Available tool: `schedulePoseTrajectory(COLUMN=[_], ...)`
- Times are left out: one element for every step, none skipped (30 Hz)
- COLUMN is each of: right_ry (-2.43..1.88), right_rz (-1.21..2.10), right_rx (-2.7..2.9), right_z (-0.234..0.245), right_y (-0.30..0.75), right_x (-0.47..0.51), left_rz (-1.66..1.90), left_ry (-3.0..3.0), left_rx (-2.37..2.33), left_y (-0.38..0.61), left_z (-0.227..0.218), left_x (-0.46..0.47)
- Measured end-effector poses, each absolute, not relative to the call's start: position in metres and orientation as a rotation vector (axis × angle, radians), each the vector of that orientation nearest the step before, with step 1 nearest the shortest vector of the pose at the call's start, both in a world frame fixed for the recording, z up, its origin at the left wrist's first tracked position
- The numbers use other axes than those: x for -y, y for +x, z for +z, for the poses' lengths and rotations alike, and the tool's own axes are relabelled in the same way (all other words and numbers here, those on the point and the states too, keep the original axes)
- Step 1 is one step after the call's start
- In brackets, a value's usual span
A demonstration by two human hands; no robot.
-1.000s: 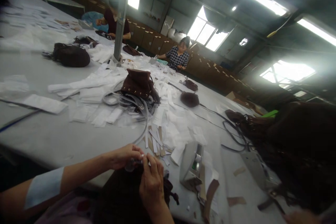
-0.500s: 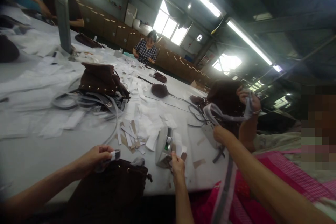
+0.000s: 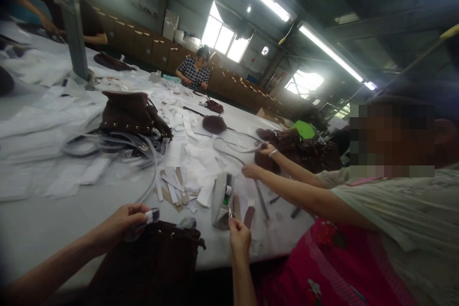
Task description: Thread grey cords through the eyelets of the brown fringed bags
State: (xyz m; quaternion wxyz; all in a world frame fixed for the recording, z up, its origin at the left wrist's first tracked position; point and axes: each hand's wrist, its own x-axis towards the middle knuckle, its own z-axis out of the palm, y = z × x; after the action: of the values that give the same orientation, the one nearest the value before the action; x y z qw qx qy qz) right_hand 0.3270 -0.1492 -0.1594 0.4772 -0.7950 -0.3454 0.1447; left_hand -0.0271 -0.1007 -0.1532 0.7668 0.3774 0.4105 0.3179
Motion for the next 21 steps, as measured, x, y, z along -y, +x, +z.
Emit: schedulePoseTrajectory(right_ry=[-1.969, -1.993, -2.015, -2.035, -2.053, -2.072, -2.090, -2.107, -2.122, -2.131, -2.131, -2.122, -2.095, -2.047, -1.985, -1.874, -1.758, -1.658, -1.586, -1.531, -1.498], right_rz=[0.354, 0.353, 0.345, 0.331, 0.313, 0.296, 0.282, 0.271, 0.268, 0.273, 0.285, 0.304, 0.338, 0.391, 0.462, 0.574, 0.714, 0.853, 0.960, 1.038, 1.090], right_rx=[0.859, 0.873, 0.886, 0.897, 0.906, 0.911, 0.911, 0.908, 0.903, 0.902, 0.906, 0.919, 0.948, 0.991, 1.043, 1.118, 1.182, 1.227, 1.251, 1.267, 1.275], right_z=[-0.162, -0.164, -0.165, -0.166, -0.166, -0.166, -0.165, -0.164, -0.162, -0.159, -0.155, -0.149, -0.142, -0.134, -0.125, -0.115, -0.106, -0.098, -0.093, -0.089, -0.089], right_y=[0.325, 0.323, 0.322, 0.321, 0.321, 0.321, 0.321, 0.320, 0.319, 0.316, 0.311, 0.303, 0.292, 0.277, 0.260, 0.240, 0.220, 0.199, 0.180, 0.163, 0.150], right_x=[0.152, 0.153, 0.154, 0.154, 0.154, 0.154, 0.155, 0.157, 0.159, 0.161, 0.164, 0.166, 0.167, 0.169, 0.170, 0.170, 0.171, 0.170, 0.170, 0.168, 0.166], left_rz=[0.694, 0.702, 0.712, 0.723, 0.734, 0.745, 0.755, 0.765, 0.776, 0.786, 0.795, 0.801, 0.806, 0.811, 0.817, 0.825, 0.835, 0.849, 0.865, 0.884, 0.903], left_ry=[0.816, 0.811, 0.806, 0.803, 0.803, 0.804, 0.805, 0.808, 0.814, 0.822, 0.835, 0.851, 0.871, 0.893, 0.916, 0.938, 0.962, 0.987, 1.014, 1.043, 1.074], left_rx=[-0.889, -0.885, -0.879, -0.870, -0.859, -0.852, -0.849, -0.851, -0.855, -0.863, -0.873, -0.884, -0.897, -0.912, -0.926, -0.937, -0.939, -0.938, -0.936, -0.934, -0.932], left_y=[-0.026, -0.026, -0.026, -0.026, -0.026, -0.027, -0.028, -0.029, -0.030, -0.030, -0.029, -0.028, -0.026, -0.024, -0.021, -0.019, -0.016, -0.014, -0.013, -0.012, -0.012], left_z=[-0.152, -0.152, -0.151, -0.151, -0.151, -0.152, -0.153, -0.153, -0.154, -0.154, -0.153, -0.152, -0.149, -0.147, -0.144, -0.142, -0.140, -0.139, -0.139, -0.139, -0.141], left_x=[0.101, 0.101, 0.102, 0.102, 0.103, 0.103, 0.104, 0.105, 0.105, 0.106, 0.107, 0.107, 0.108, 0.109, 0.109, 0.110, 0.111, 0.111, 0.112, 0.113, 0.114])
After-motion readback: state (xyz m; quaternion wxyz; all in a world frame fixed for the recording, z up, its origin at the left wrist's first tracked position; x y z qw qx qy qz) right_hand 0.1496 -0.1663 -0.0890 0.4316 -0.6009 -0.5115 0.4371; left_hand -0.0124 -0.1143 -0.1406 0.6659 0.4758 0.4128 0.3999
